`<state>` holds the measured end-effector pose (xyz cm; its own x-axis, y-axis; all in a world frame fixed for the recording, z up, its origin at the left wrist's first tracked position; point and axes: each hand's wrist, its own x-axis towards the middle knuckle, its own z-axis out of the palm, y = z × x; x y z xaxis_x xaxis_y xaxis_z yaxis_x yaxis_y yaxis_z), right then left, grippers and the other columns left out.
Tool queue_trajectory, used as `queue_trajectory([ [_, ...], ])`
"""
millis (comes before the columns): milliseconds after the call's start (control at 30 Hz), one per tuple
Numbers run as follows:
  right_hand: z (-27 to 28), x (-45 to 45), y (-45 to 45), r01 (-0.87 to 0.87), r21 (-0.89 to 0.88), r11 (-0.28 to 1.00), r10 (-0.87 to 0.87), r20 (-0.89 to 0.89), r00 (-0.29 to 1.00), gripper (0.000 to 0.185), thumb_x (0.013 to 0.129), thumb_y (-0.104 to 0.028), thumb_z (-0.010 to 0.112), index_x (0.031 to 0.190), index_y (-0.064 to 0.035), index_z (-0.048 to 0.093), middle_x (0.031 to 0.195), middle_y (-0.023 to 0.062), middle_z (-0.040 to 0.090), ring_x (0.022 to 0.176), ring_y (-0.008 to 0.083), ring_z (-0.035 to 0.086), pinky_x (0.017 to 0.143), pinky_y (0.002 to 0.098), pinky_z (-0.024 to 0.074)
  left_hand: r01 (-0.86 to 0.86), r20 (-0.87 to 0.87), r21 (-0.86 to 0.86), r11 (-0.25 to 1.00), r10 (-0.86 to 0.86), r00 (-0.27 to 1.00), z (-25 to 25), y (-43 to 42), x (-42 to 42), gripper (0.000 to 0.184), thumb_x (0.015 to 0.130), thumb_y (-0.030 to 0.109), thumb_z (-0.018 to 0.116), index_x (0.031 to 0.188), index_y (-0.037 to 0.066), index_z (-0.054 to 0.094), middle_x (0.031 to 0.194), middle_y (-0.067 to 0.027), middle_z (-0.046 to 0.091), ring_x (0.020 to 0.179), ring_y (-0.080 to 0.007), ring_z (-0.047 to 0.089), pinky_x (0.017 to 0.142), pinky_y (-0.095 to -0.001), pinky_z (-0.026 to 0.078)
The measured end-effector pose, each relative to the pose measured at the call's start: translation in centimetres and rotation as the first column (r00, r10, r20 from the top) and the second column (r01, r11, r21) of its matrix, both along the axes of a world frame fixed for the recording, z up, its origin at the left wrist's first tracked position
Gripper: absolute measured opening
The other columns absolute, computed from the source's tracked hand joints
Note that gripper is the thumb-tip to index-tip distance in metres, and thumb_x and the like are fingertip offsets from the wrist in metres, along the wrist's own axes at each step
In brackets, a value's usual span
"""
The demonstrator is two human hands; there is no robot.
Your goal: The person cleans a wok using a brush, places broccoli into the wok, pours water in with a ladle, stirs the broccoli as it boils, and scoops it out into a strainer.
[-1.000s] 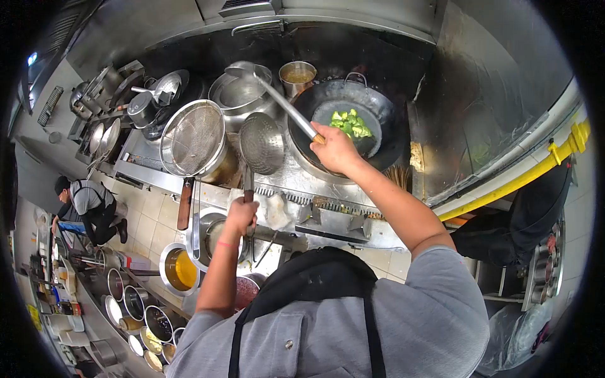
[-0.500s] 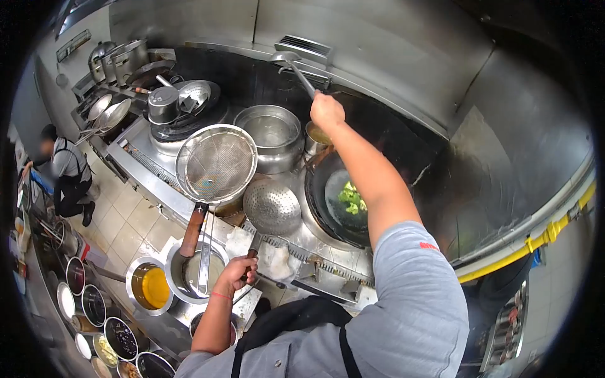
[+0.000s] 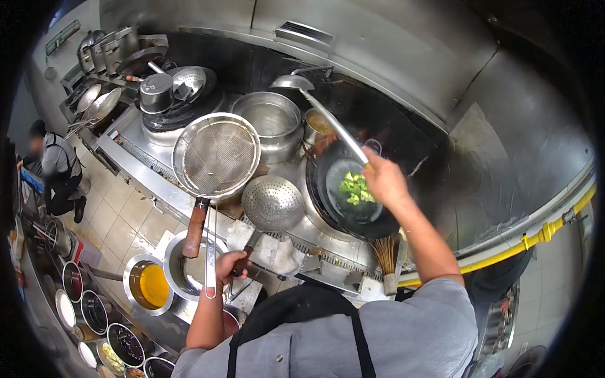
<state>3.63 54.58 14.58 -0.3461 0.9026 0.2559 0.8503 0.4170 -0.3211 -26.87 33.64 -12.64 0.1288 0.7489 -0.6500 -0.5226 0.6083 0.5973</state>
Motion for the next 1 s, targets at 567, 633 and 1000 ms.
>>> queue_trajectory([
  [567, -24.9, -7.9, -13.7, 0.008, -0.567, 0.824, -0.162, -0.222, 0.961, 0.066, 0.082, -0.006, 0.045, 0.144, -0.0063, 0.022, 0.118, 0.0299, 0.050, 0.102, 0.0433, 0.055, 0.090, 0.0458, 0.0437, -0.337, -0.384, 0.445, 0.830, 0.516, 0.766, 1.4, -3.6, 3.9, 0.033, 0.085, 0.000, 0.052, 0.116, -0.002, 0.040, 0.102, -0.0140, 0.055, 0.077, -0.0159, 0.060, 0.064, -0.0274, 0.055],
  [633, -27.0, -10.4, -14.5, -0.046, -0.567, 0.823, -0.156, -0.302, 0.940, 0.073, 0.081, -0.002, 0.048, 0.146, -0.0036, 0.015, 0.126, 0.0321, 0.044, 0.111, 0.0429, 0.050, 0.094, 0.0438, 0.0421, -0.398, -0.400, 0.456, 0.796, 0.583, 0.707, 0.5, -3.7, 4.1, 0.032, 0.085, -0.002, 0.051, 0.115, -0.004, 0.041, 0.103, -0.0170, 0.056, 0.079, -0.0192, 0.064, 0.064, -0.0293, 0.057],
  [1000, -19.9, 0.6, -16.6, -0.568, -0.575, 0.589, 0.248, -0.541, 0.804, 0.034, 0.079, -0.011, 0.060, 0.112, -0.0057, 0.056, 0.100, 0.0157, 0.065, 0.086, 0.0297, 0.063, 0.077, 0.0394, 0.0492, -0.368, -0.737, 0.441, 0.819, 0.564, 0.372, -1.5, -7.7, 3.7, 0.045, 0.083, 0.003, 0.056, 0.124, -0.004, 0.040, 0.111, -0.0126, 0.052, 0.101, -0.0208, 0.050, 0.089, -0.0308, 0.041],
])
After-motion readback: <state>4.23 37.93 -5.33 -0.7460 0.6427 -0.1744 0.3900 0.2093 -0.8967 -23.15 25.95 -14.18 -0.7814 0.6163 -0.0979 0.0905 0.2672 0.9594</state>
